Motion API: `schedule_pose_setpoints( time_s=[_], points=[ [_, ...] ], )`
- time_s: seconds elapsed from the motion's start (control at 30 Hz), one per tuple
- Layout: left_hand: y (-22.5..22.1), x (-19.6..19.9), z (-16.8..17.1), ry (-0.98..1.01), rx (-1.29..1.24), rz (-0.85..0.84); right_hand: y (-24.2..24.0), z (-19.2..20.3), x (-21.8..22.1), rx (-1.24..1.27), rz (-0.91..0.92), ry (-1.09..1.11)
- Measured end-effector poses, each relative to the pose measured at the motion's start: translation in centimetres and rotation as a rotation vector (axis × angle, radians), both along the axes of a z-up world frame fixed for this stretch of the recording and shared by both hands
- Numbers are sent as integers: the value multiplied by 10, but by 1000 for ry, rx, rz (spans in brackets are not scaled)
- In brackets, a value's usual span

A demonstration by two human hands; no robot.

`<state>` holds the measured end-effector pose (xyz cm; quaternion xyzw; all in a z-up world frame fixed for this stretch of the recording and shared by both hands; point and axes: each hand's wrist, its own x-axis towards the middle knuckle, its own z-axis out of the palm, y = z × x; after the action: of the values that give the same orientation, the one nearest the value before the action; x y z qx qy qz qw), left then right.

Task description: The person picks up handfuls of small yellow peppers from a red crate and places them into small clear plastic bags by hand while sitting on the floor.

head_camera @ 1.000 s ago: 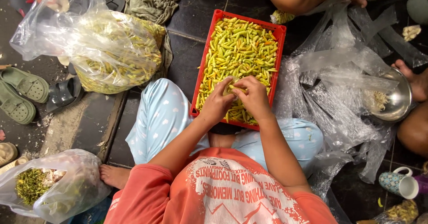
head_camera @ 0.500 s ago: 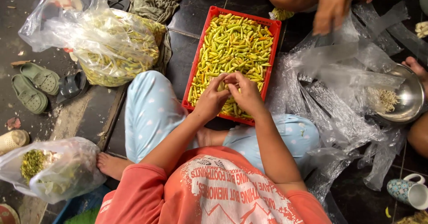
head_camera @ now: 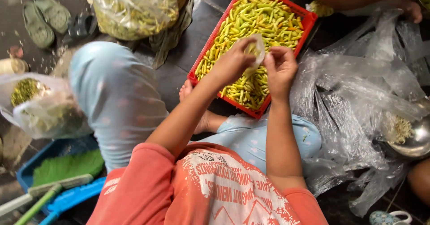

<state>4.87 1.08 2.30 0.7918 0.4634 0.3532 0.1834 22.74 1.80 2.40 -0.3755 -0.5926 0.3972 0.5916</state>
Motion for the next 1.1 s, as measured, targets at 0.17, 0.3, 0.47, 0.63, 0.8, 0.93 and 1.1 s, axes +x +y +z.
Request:
schedule_pose_setpoints(
  time_s=[0.17, 0.3, 0.47, 0.63, 0.8, 0.93, 1.1],
  points=[
    [19, 0, 39, 146, -170, 140, 15, -21, 12, -43, 15, 1],
    [40, 0, 33, 57, 84, 263, 22, -75, 31, -213, 29, -275],
    [76, -18, 27, -11, 148, 230, 29, -85, 23, -244, 88, -621],
    [74, -49, 37, -92, 89, 240, 56, -53, -16, -326, -115, -735],
    [69, -72, 17, -255, 99, 272, 78, -42, -59, -271, -83, -1059],
    [52, -75, 16, -226, 33, 355, 60, -51, -79, -311, -38, -1387],
    [52, -70, -18, -265, -29, 373, 55, -93, -54, -82, -109, -1183]
  ],
)
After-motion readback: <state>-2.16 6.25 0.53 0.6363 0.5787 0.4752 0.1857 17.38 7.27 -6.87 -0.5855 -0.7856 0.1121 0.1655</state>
